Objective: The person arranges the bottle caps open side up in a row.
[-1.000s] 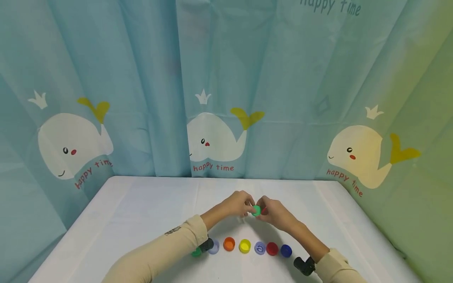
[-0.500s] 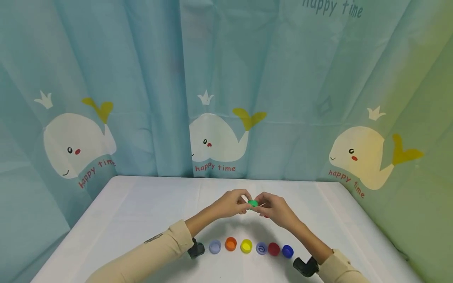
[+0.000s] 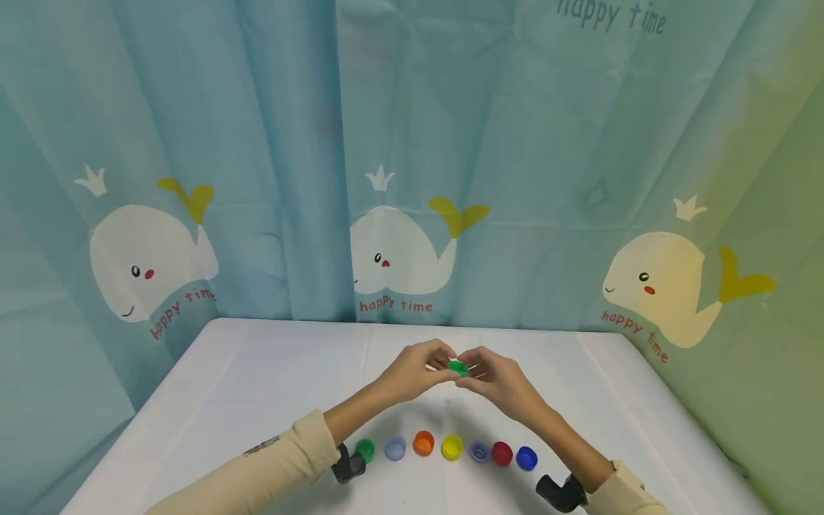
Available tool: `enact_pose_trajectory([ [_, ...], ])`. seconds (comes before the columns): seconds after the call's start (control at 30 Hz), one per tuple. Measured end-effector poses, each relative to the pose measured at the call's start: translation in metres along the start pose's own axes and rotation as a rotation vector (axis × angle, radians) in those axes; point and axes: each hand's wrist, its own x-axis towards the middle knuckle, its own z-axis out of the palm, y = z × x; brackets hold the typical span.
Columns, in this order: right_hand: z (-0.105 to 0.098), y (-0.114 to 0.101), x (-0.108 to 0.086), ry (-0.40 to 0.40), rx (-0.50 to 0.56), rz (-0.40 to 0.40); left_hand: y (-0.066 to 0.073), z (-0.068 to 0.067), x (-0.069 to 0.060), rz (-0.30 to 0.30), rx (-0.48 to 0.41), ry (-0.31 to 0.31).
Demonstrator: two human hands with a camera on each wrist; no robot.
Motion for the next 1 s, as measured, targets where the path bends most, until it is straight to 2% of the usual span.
enact_pose_trajectory([
  [0.13, -0.006, -0.003, -0.01, -0.002, -0.005, 0.029, 0.005, 0.007, -0.004, 0.027, -0.04, -0.001],
  [0.3, -0.016, -0.007, -0.025, -0.007, -0.028, 0.008, 0.012, 0.017, -0.007, 0.072, -0.099, -0.001],
  [0.47, -0.025, -0.007, -0.042, -0.035, -0.041, 0.023, 0.019, 0.033, -0.011, 0.087, -0.168, -0.025],
  [0.57, -0.03, -0.005, -0.052, -0.052, -0.066, 0.04, 0.022, 0.042, -0.014, 0.091, -0.172, -0.043],
  [0.7, -0.039, -0.002, -0.064, -0.062, -0.101, 0.015, 0.027, 0.052, -0.013, 0.143, -0.105, -0.083],
  [0.9, -0.05, 0.006, -0.08, -0.052, -0.141, -0.02, 0.032, 0.063, -0.008, 0.27, 0.153, -0.178],
  [1.0, -0.055, 0.01, -0.086, -0.063, -0.159, -0.018, 0.034, 0.068, -0.007, 0.317, 0.226, -0.243],
])
